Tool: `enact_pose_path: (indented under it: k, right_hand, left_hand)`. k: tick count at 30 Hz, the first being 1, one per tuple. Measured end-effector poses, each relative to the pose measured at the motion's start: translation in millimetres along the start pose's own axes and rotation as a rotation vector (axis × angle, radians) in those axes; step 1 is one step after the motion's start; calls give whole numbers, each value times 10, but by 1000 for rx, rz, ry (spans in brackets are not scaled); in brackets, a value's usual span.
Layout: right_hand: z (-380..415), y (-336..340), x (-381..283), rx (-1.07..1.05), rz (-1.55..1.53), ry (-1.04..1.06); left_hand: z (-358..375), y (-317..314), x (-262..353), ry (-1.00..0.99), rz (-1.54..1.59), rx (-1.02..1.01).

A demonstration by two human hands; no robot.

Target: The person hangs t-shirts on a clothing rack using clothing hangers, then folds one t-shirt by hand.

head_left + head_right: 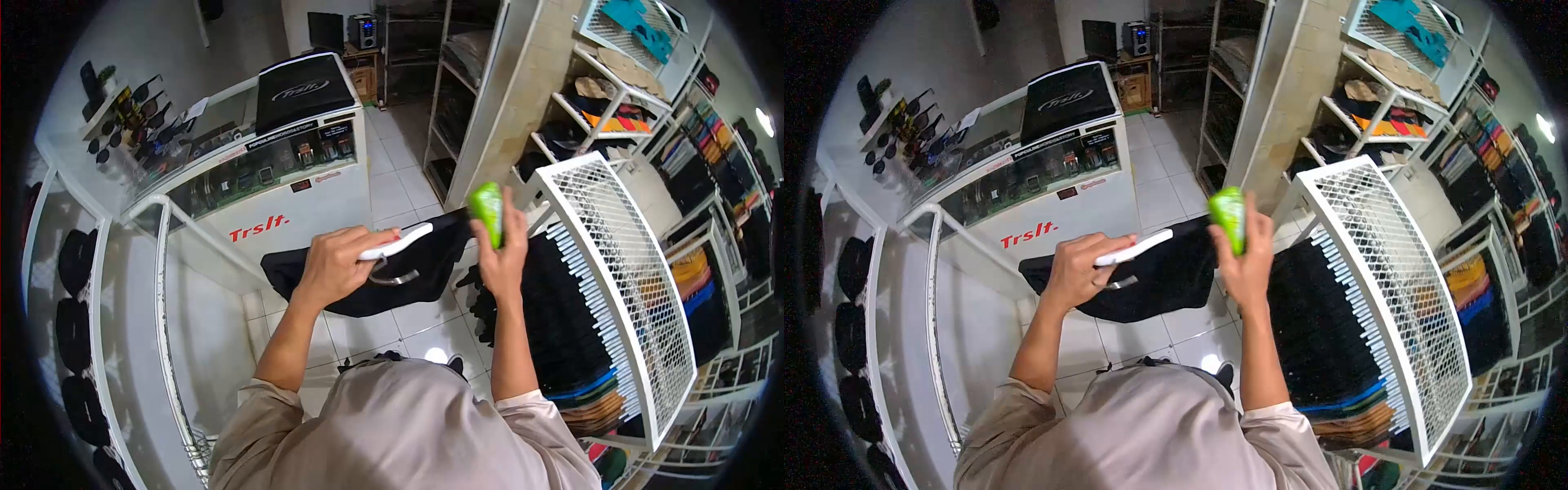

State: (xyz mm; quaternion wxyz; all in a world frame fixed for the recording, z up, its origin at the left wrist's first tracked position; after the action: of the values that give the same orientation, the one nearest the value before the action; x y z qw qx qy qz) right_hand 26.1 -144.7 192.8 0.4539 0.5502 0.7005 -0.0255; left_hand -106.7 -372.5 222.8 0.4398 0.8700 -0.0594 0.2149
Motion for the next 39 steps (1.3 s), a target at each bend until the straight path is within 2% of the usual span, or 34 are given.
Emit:
enact_pose_path:
  k: [2, 3, 6, 8, 10, 12, 14, 16, 18, 20, 22, 23, 25, 26, 28, 30, 33, 36, 38, 39]
  right_hand:
    - [-17, -120, -329, -176, 70, 78]
    - [-35, -148, -277, -181, 91, 94]
    - [-124, 108, 514, -10, 211, -14]
    - [-49, 308, 1162, -6, 405, -257]
    - [-14, 492, 1027, 49, 302, -301]
    - [-28, 491, 473, 87, 169, -78]
    - [-22, 347, 7, 5, 75, 56]
    - [7, 191, -220, -211, 151, -6]
    - [-15, 333, 122, -124, 222, -50]
    - [9, 624, 817, -62, 414, -322]
    - [158, 941, 1176, 27, 510, -462]
    - [236, 988, 1204, 23, 528, -471]
    - [263, 1097, 710, 156, 325, -285]
    - [259, 1047, 398, 112, 273, -188]
    - [319, 883, 64, -89, 193, -174]
    - [389, 972, 143, -111, 247, -163]
    - [622, 1669, 921, 110, 557, -376]
    - [922, 2267, 915, 277, 524, -459]
    - [1041, 2367, 598, 297, 339, -257]
    - [1092, 2347, 419, 202, 296, -241]
  left_hand:
    - [-11, -135, 103, -153, -160, 9]
    - [-1, -159, 133, -196, -214, 24]
    - [48, -135, 178, -283, -278, 32]
    - [107, -139, 183, -311, -285, 38]
    - [88, -169, 147, -312, -290, 47]
    - [71, -241, 193, -335, -320, 16]
    - [31, -348, 340, -467, -371, 21]
    - [-29, -411, 403, -527, -370, 37]
    - [-1, -439, 459, -601, -392, 64]
    - [12, -474, 460, -635, -371, 42]
    - [29, -540, 482, -644, -349, 30]
    - [23, -571, 500, -658, -338, 18]
    - [1, -687, 536, -669, -307, 31]
    - [-9, -728, 577, -701, -298, 29]
    - [-69, -804, 726, -740, -292, 10]
    - [-111, -837, 883, -768, -254, 18]
    - [-124, -919, 1116, -810, -241, 19]
    - [-182, -1055, 1365, -829, -216, -2]
    - [-214, -1137, 1620, -894, -195, 46]
    - [-228, -1195, 1751, -911, -172, 39]
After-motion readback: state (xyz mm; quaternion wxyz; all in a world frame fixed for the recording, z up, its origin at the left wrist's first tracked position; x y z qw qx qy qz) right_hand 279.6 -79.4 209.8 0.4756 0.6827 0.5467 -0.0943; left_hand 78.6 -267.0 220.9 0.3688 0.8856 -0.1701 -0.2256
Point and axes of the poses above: each hand's wrist, its own z-axis away from the middle knuckle, its own y-axis out of the back of the hand, x = y × z, the point moved 9 cm from there along -z, towards the middle knuckle, and after that the axes turned 6 degrees about -x, right-handed, at the moved point
